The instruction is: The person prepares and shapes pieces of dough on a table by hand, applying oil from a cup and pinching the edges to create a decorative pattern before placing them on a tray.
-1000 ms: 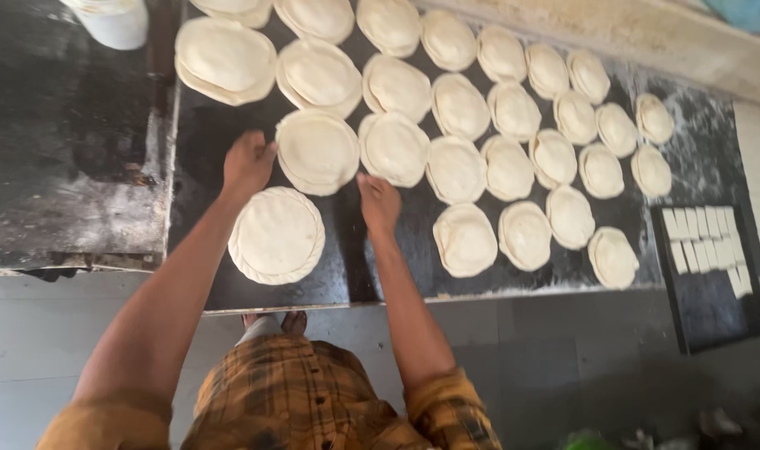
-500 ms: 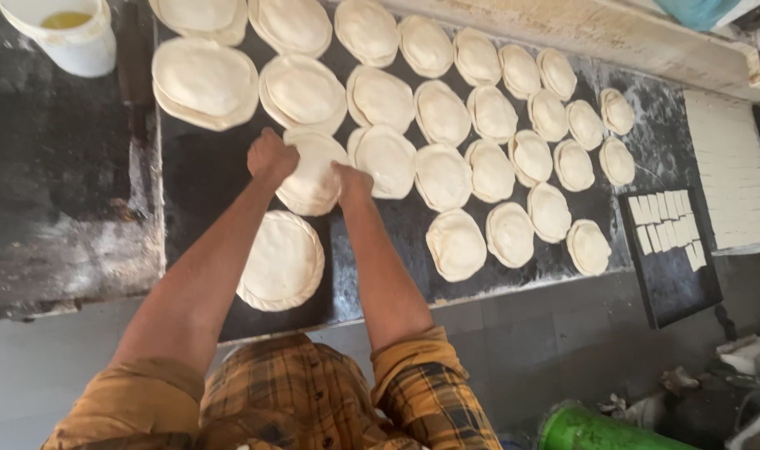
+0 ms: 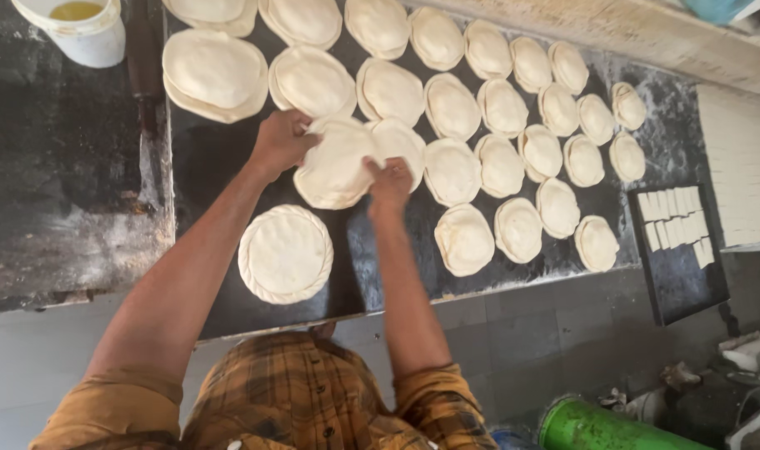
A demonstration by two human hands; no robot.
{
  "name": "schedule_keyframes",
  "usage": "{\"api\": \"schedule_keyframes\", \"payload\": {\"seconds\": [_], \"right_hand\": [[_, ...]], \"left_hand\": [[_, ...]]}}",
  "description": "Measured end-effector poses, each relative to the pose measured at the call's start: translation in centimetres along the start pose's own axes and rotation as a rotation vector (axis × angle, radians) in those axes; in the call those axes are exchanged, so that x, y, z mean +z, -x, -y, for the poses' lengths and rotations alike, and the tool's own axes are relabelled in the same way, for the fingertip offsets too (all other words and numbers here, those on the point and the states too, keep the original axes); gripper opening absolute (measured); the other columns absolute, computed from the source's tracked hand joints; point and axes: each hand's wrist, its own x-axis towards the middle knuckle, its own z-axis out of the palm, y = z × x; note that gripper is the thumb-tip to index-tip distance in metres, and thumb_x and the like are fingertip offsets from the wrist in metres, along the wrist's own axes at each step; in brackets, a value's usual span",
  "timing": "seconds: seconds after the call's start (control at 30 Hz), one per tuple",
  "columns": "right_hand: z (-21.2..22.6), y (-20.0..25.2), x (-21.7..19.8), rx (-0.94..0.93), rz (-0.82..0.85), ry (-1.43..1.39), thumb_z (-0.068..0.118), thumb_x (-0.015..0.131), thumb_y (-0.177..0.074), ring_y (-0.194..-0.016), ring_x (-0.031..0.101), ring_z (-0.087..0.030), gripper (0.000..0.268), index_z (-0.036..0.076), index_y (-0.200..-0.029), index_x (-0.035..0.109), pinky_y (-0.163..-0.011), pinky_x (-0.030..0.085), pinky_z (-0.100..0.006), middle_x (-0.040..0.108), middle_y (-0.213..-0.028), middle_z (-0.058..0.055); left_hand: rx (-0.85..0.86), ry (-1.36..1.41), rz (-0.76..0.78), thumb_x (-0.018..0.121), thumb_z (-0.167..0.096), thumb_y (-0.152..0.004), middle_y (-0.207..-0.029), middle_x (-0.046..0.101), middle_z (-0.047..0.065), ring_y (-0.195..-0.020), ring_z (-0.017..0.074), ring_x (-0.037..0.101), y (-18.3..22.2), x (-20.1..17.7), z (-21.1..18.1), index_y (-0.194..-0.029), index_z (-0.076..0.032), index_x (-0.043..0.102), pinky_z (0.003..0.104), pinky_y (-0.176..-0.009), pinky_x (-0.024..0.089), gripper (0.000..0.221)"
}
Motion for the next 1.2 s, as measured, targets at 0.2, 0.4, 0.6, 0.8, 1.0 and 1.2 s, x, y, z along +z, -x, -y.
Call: {"api": "schedule_keyframes", "payload": {"seconds": [0.2, 0.4, 0.6, 0.8, 1.0, 1.2], "right_hand": [[9.9, 3.8, -9.4, 0.182, 0.197, 0.105, 0.001, 0.082, -0.08, -0.061, 0.061, -0.008, 0.026, 0.008, -0.085, 0.058, -0.047, 0.039, -0.025, 0.069, -0.077, 0.0], [1.6, 2.0, -17.7, 0.044, 0.377, 0.434, 0.002, 0.09, -0.085, -0.067, 0.053, -0.007, 0.026, 0.006, -0.091, 0.065, -0.054, 0.041, -0.024, 0.061, -0.078, 0.0], [1.8, 2.3, -21.2, -0.359, 0.353, 0.479, 0.008, 0.073, -0.094, -0.095, 0.075, -0.02, 0.021, 0.002, -0.114, 0.07, -0.075, 0.06, -0.03, 0.077, -0.106, -0.01], [1.4, 7.6, -20.3, -0.873, 0.877, 0.969, 0.044, 0.066, -0.097, -0.148, 0.036, -0.046, 0.087, -0.008, -0.156, 0.028, -0.122, 0.025, -0.058, 0.036, -0.159, -0.032], [2.1, 5.0, -21.1, -0.749, 0.968, 0.977, 0.058, 0.065, -0.092, -0.152, 0.038, -0.038, 0.106, -0.004, -0.162, 0.015, -0.125, 0.012, -0.063, 0.037, -0.163, -0.024], [0.6, 3.1, -18.3, -0.724, 1.067, 0.854, 0.064, 0.064, -0.092, -0.155, 0.035, -0.038, 0.117, -0.005, -0.164, 0.003, -0.128, 0.01, -0.061, 0.038, -0.166, -0.024]], "left_hand": [[-0.065, 0.234, 0.033, 0.078, -0.009, -0.085, -0.079, 0.07, 0.006, -0.06, 0.0075, 0.065, 6.4, 6.2, -2.0, -0.105, 0.004, 0.067, 0.028, -0.048, 0.058, 0.026], [0.161, -0.374, -0.168, 0.078, -0.007, -0.084, -0.105, 0.07, 0.024, -0.095, 0.0376, 0.069, 15.8, 13.4, 1.4, -0.118, 0.004, 0.062, 0.045, -0.081, 0.058, 0.039], [0.57, -0.696, -0.13, 0.072, -0.023, -0.091, -0.142, 0.054, 0.023, -0.13, 0.0381, 0.051, 17.3, 16.9, 0.8, -0.132, 0.001, 0.058, 0.05, -0.11, 0.045, 0.051], [0.604, -0.798, 0.049, 0.054, -0.04, -0.101, -0.152, 0.05, 0.02, -0.14, 0.0351, 0.046, 15.1, 17.5, 3.9, -0.146, 0.003, 0.049, 0.05, -0.115, 0.034, 0.063], [0.457, -0.993, 0.052, 0.052, -0.046, -0.102, -0.152, 0.049, 0.015, -0.144, 0.0302, 0.043, 14.8, 18.5, 3.6, -0.145, -0.002, 0.047, 0.053, -0.121, 0.03, 0.062], [0.557, -0.992, 0.086, 0.048, -0.044, -0.103, -0.157, 0.043, 0.016, -0.148, 0.035, 0.037, 12.9, 17.8, 4.0, -0.149, 0.0, 0.045, 0.053, -0.119, 0.03, 0.063]]}}
